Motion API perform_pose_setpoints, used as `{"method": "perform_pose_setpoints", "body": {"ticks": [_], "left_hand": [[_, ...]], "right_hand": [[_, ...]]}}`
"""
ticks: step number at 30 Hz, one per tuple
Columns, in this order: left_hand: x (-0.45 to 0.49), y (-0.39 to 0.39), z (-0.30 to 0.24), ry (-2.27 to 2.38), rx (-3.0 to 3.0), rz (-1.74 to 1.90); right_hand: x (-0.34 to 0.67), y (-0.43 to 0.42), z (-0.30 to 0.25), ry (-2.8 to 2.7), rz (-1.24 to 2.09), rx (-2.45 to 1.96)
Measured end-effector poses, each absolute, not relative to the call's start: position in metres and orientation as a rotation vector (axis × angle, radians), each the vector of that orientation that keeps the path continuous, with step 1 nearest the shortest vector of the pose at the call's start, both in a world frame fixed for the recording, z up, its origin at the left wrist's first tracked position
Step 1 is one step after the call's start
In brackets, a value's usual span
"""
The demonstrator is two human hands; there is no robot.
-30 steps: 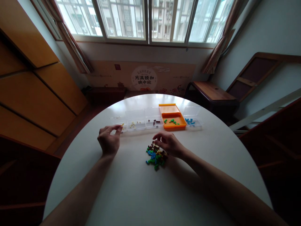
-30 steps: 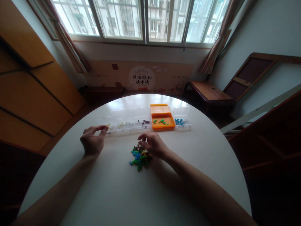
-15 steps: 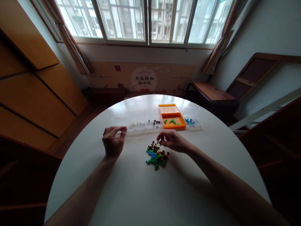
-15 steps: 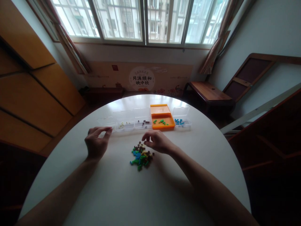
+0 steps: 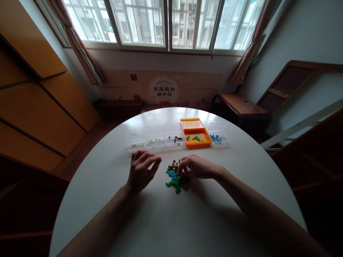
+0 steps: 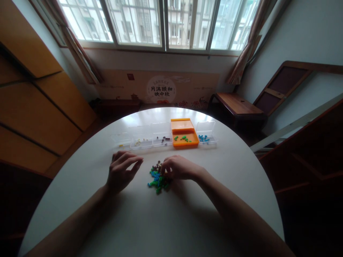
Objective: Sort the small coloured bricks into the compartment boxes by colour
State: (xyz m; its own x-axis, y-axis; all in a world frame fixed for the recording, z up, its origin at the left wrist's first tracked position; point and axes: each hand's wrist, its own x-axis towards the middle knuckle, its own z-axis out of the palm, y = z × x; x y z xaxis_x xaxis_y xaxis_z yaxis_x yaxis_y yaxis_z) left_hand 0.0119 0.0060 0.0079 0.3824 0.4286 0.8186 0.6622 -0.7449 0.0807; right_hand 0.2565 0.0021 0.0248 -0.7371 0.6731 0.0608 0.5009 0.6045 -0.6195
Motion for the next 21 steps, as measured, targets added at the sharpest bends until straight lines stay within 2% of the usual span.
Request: {"method": "perform_pose_setpoints", "body": {"ticks": [21], "left_hand": [[0.0123,0.0053,0.0072,-0.993,-2.415,-1.239]], "right_hand": [[0.2499,-0.0037,0.0245,-2.619,0.619,-0.937]]}}
